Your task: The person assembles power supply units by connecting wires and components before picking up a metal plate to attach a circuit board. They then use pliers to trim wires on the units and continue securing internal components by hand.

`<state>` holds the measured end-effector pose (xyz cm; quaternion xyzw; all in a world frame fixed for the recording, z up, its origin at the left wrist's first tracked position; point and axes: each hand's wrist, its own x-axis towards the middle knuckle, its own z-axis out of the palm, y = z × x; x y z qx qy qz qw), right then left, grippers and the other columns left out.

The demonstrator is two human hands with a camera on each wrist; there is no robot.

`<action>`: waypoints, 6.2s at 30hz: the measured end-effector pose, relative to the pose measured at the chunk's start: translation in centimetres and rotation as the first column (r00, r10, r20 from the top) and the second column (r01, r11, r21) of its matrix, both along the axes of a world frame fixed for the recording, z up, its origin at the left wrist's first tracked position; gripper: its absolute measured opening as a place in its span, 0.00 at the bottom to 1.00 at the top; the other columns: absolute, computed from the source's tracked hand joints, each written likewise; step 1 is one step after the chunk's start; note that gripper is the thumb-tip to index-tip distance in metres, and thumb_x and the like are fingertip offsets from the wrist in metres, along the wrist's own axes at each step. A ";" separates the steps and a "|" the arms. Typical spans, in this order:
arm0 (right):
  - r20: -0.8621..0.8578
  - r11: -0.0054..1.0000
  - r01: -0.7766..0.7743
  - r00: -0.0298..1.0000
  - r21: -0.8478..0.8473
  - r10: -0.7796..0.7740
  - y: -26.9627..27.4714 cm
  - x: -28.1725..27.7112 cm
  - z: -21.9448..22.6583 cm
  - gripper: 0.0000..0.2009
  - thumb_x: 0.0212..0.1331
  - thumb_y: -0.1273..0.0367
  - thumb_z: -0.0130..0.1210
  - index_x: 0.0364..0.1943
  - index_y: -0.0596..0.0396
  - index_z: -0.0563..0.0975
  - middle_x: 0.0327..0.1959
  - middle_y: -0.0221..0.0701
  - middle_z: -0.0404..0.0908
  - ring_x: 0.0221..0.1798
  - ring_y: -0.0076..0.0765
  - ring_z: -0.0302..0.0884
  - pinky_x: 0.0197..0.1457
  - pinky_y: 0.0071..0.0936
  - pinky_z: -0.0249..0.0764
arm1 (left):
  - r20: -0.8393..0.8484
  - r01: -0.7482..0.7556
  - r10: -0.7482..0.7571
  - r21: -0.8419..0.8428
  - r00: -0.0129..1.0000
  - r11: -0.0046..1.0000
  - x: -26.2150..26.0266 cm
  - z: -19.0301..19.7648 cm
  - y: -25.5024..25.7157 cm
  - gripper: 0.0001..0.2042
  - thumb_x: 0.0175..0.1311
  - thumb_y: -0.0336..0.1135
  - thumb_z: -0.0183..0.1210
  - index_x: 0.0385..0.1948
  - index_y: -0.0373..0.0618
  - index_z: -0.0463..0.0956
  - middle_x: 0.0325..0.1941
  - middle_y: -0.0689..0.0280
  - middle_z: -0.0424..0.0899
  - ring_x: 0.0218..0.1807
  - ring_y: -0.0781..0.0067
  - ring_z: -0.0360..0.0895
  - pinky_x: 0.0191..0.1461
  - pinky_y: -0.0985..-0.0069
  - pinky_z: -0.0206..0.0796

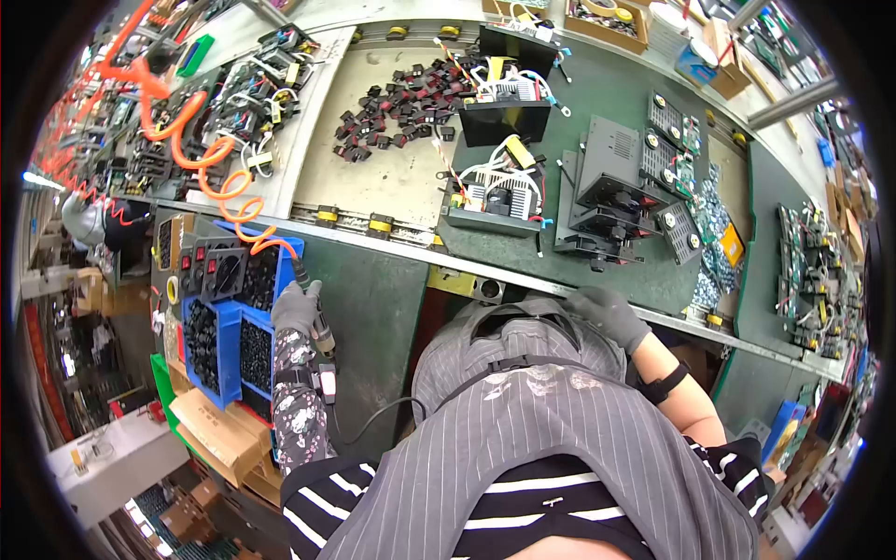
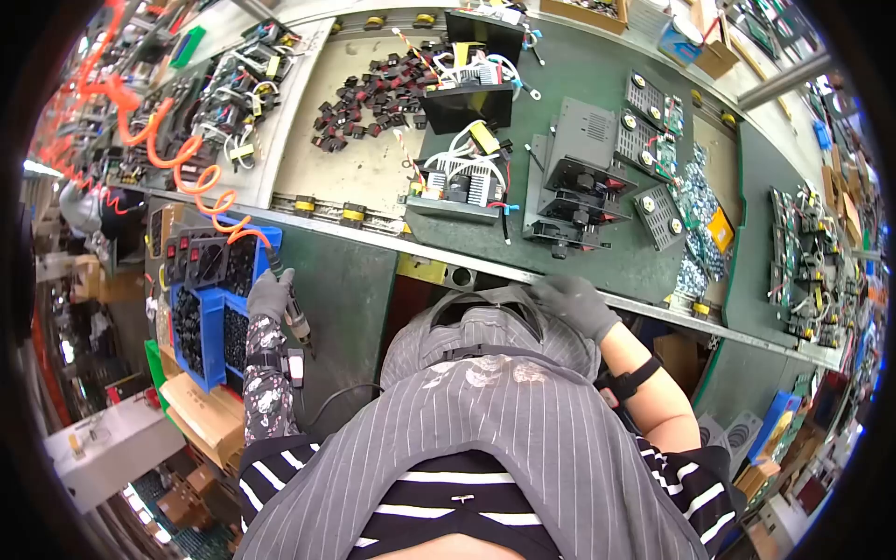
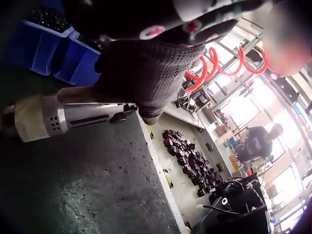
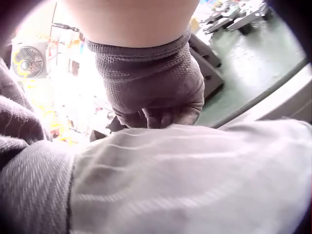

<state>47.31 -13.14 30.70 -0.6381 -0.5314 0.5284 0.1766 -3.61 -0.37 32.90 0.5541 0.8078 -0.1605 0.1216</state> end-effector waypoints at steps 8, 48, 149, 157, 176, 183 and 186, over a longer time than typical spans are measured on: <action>0.098 0.814 -0.165 0.986 0.558 0.133 8.0 -8.7 7.2 0.12 0.56 0.62 0.55 0.39 0.53 0.77 0.32 0.39 0.78 0.39 0.45 0.77 0.44 0.35 0.72 | -0.036 -0.049 0.045 -0.130 0.998 0.990 -1.2 -3.6 3.9 0.23 0.59 0.55 0.50 0.40 0.43 0.78 0.48 0.53 0.80 0.53 0.53 0.76 0.54 0.59 0.66; 0.723 0.211 -0.809 0.586 0.549 0.366 12.0 -10.4 10.2 0.06 0.41 0.66 0.56 0.24 0.48 0.76 0.36 0.31 0.68 0.46 0.37 0.69 0.44 0.29 0.74 | 0.750 0.272 0.539 -0.466 -0.384 0.842 16.3 -8.1 6.2 0.22 0.70 0.51 0.44 0.50 0.39 0.69 0.49 0.59 0.79 0.48 0.65 0.78 0.51 0.63 0.73; 0.469 0.644 -0.666 0.463 -0.376 0.753 30.7 -5.4 10.0 0.08 0.48 0.68 0.61 0.28 0.60 0.80 0.20 0.36 0.78 0.25 0.28 0.75 0.32 0.27 0.71 | 0.787 0.333 -0.447 0.323 0.427 0.886 24.6 -1.0 15.5 0.17 0.62 0.51 0.55 0.46 0.52 0.74 0.37 0.60 0.82 0.42 0.60 0.79 0.45 0.67 0.68; 0.589 0.569 -0.784 0.344 -0.249 0.732 27.7 -6.1 9.6 0.07 0.48 0.68 0.55 0.24 0.59 0.78 0.22 0.41 0.78 0.28 0.45 0.77 0.35 0.35 0.73 | 0.776 0.290 -0.447 0.347 0.445 0.892 24.8 -1.3 15.0 0.16 0.62 0.49 0.57 0.45 0.50 0.74 0.40 0.61 0.83 0.44 0.61 0.79 0.46 0.69 0.68; 0.743 0.688 -0.715 0.525 0.122 0.415 25.8 -8.0 11.4 0.10 0.54 0.69 0.51 0.39 0.50 0.81 0.35 0.40 0.80 0.40 0.48 0.79 0.46 0.38 0.75 | 0.747 0.333 -0.519 0.406 0.415 0.851 24.9 -2.9 15.8 0.15 0.63 0.45 0.57 0.43 0.47 0.73 0.38 0.57 0.81 0.41 0.60 0.79 0.44 0.68 0.68; 0.856 0.251 -0.967 0.089 -0.049 0.509 27.7 -10.6 11.7 0.14 0.49 0.74 0.52 0.40 0.44 0.79 0.33 0.34 0.80 0.40 0.41 0.79 0.42 0.37 0.76 | 0.773 0.335 -0.463 0.339 0.433 0.879 24.9 -2.2 15.8 0.16 0.61 0.50 0.57 0.43 0.49 0.75 0.42 0.57 0.82 0.46 0.57 0.79 0.48 0.64 0.67; 0.881 0.273 -0.941 -0.048 -0.197 0.471 28.1 -10.1 11.6 0.08 0.49 0.66 0.54 0.26 0.54 0.80 0.27 0.37 0.81 0.35 0.45 0.80 0.38 0.39 0.76 | 0.822 0.339 -0.433 0.315 0.370 0.887 25.0 -2.9 16.1 0.16 0.61 0.49 0.57 0.42 0.49 0.75 0.42 0.58 0.82 0.45 0.58 0.79 0.48 0.64 0.67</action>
